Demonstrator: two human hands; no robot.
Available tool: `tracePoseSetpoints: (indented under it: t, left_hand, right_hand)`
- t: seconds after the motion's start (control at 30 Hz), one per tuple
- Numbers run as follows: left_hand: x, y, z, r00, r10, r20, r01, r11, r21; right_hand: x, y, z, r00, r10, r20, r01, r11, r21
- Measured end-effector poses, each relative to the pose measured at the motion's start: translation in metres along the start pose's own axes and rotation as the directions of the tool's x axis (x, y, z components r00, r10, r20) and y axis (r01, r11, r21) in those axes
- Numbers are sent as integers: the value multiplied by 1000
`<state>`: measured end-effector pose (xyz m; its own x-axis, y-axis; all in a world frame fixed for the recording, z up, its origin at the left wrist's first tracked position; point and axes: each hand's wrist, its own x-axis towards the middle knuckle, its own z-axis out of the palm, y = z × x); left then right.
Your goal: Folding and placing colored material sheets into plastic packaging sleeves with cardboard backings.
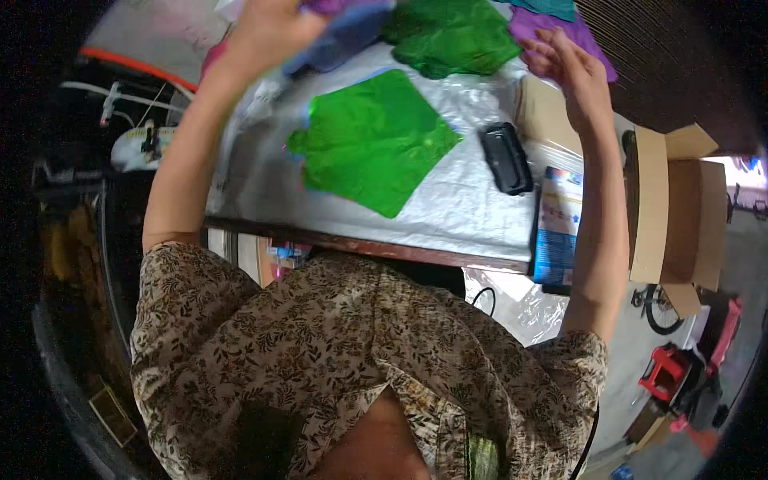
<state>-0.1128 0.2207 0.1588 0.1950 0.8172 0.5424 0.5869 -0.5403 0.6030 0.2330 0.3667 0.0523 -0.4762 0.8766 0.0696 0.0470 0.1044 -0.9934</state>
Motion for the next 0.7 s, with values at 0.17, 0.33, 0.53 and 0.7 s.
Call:
tracePoseSetpoints:
  t: [0.17, 0.33, 0.53, 0.7]
  left_hand:
    - [-122, -41, 40, 827, 451, 337, -543, 796, 267]
    - [-165, -44, 76, 837, 388, 385, -495, 837, 234]
    - [-162, -46, 90, 830, 366, 420, -514, 795, 323]
    - [-181, -61, 117, 977, 167, 136, -202, 925, 322]
  right_hand:
    - [-71, -29, 81, 883, 205, 422, -406, 784, 470]
    - [-88, 5, 97, 827, 412, 383, -540, 771, 338]
    - [-84, 37, 90, 804, 546, 236, -567, 823, 30]
    - [-87, 28, 101, 976, 113, 189, -40, 935, -354]
